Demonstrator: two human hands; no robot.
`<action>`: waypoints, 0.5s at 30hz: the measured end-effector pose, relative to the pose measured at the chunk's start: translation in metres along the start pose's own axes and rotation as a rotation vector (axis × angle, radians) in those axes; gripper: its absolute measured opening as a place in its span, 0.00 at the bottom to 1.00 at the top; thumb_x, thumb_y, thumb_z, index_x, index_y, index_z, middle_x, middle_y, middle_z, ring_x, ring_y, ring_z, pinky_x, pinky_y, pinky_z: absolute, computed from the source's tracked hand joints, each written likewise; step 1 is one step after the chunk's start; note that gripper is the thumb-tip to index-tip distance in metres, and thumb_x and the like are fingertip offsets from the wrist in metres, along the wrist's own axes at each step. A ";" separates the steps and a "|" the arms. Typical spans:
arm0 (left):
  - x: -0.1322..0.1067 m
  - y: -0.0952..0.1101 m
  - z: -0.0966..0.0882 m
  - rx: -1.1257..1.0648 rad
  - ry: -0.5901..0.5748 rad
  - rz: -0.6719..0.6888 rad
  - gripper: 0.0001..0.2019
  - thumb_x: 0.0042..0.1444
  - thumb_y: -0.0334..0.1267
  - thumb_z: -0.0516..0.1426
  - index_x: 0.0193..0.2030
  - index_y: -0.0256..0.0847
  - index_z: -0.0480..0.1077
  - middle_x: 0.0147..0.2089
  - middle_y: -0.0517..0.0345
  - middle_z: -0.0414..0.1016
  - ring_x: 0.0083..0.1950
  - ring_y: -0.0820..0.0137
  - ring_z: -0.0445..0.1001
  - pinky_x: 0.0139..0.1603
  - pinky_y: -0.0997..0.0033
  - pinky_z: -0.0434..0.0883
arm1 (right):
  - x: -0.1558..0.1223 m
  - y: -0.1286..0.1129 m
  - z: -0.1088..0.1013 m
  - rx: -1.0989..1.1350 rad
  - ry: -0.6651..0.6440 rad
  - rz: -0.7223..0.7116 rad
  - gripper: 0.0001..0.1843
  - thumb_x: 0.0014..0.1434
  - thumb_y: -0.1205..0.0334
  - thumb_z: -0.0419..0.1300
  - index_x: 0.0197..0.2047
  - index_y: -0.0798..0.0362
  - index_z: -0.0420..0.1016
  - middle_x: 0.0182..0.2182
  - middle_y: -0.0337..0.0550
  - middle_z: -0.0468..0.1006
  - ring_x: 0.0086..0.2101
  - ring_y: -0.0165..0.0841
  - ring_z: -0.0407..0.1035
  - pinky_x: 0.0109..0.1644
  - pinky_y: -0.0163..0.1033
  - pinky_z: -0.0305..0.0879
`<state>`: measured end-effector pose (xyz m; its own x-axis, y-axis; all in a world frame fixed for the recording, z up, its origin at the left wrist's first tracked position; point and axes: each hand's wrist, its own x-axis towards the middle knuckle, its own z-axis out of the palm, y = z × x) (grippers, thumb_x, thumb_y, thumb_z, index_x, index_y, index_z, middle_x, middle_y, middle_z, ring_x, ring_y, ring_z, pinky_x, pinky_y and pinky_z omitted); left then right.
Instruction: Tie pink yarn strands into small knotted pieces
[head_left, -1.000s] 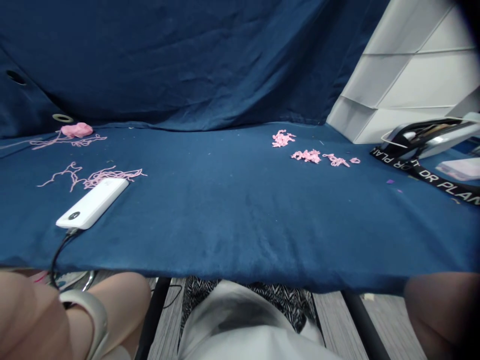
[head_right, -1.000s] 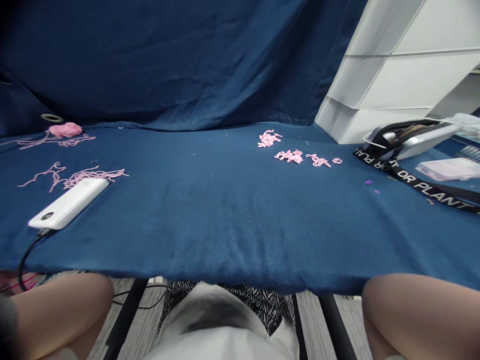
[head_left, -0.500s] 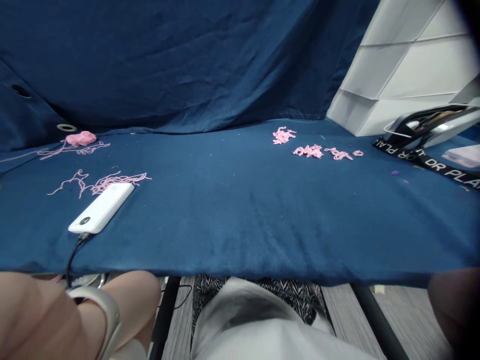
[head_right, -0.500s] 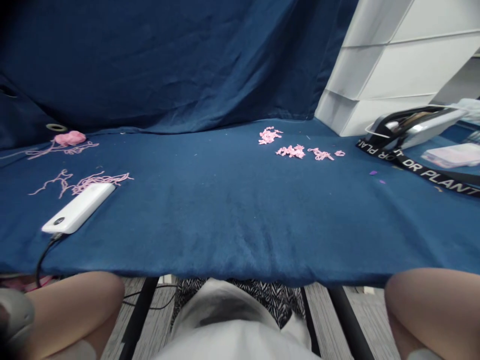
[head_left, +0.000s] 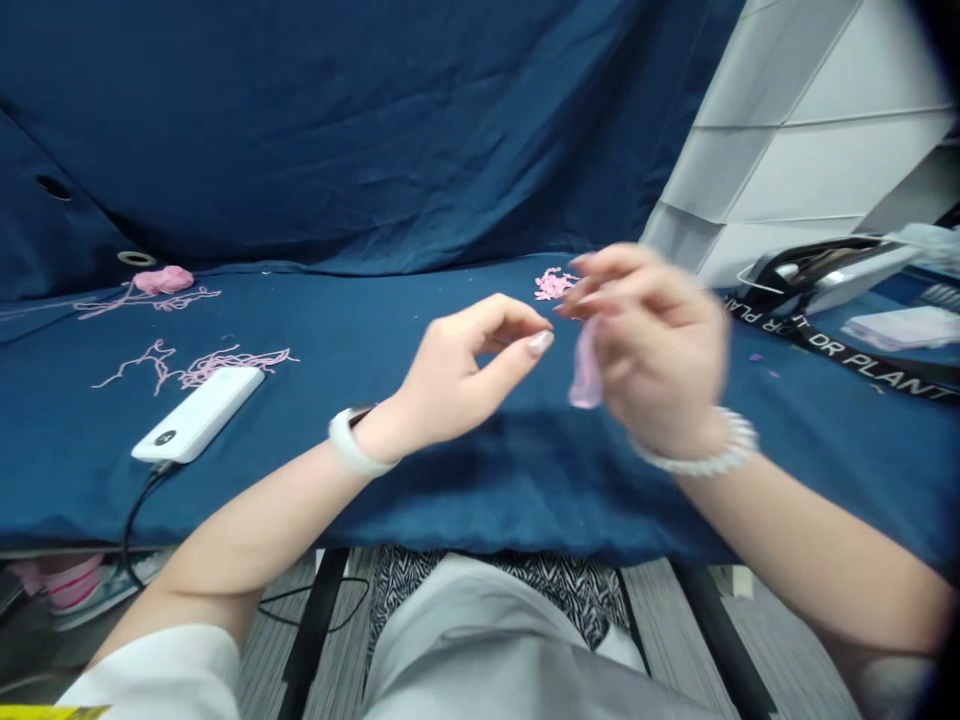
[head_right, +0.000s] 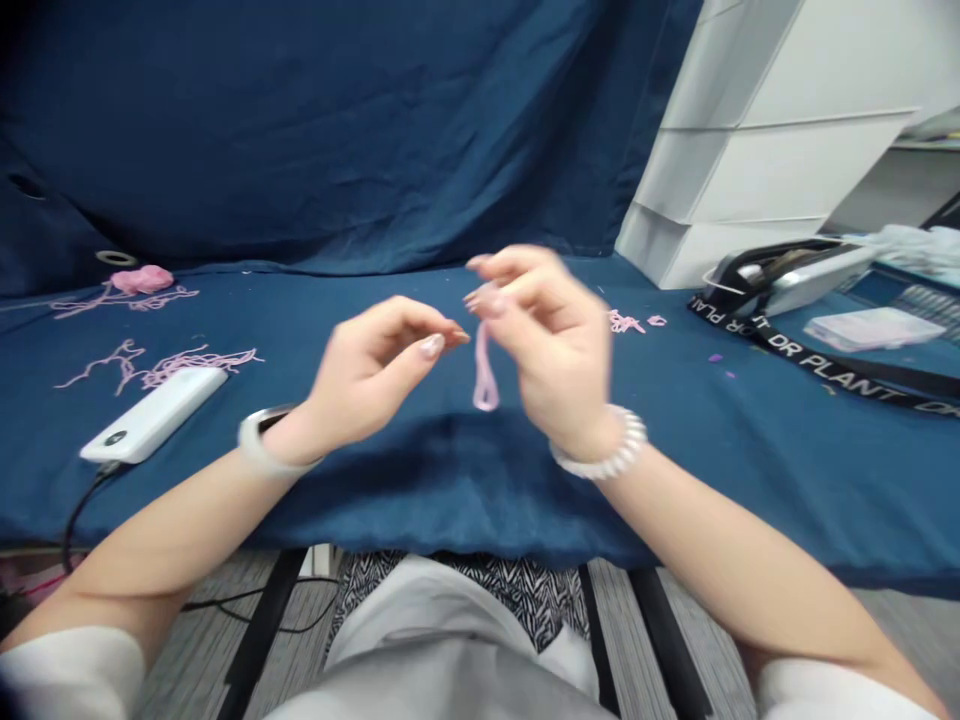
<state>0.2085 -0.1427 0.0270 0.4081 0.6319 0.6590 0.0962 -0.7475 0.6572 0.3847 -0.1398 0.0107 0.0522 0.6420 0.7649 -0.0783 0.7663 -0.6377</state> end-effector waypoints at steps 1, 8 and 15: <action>0.002 -0.016 0.008 -0.140 -0.045 -0.134 0.10 0.59 0.42 0.55 0.40 0.37 0.71 0.37 0.57 0.76 0.36 0.78 0.73 0.39 0.77 0.71 | -0.004 0.012 0.004 0.017 -0.008 0.046 0.07 0.56 0.60 0.63 0.28 0.53 0.74 0.41 0.42 0.73 0.47 0.34 0.69 0.54 0.44 0.65; -0.023 -0.064 0.034 -0.773 -0.048 -0.827 0.11 0.58 0.42 0.56 0.39 0.35 0.69 0.36 0.54 0.75 0.39 0.76 0.75 0.45 0.75 0.70 | -0.027 0.068 0.008 0.055 0.046 0.489 0.08 0.50 0.61 0.66 0.22 0.53 0.76 0.38 0.43 0.74 0.47 0.33 0.68 0.52 0.40 0.63; -0.028 -0.048 0.035 -0.695 -0.029 -0.912 0.11 0.54 0.40 0.61 0.40 0.35 0.72 0.32 0.56 0.75 0.32 0.78 0.75 0.38 0.77 0.73 | -0.031 0.071 0.007 0.101 0.137 0.643 0.07 0.45 0.60 0.68 0.23 0.53 0.76 0.38 0.42 0.76 0.36 0.29 0.68 0.41 0.37 0.64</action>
<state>0.2243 -0.1313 -0.0356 0.4653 0.8689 -0.1690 -0.1519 0.2664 0.9518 0.3703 -0.1058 -0.0576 0.0897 0.9730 0.2125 -0.2291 0.2278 -0.9464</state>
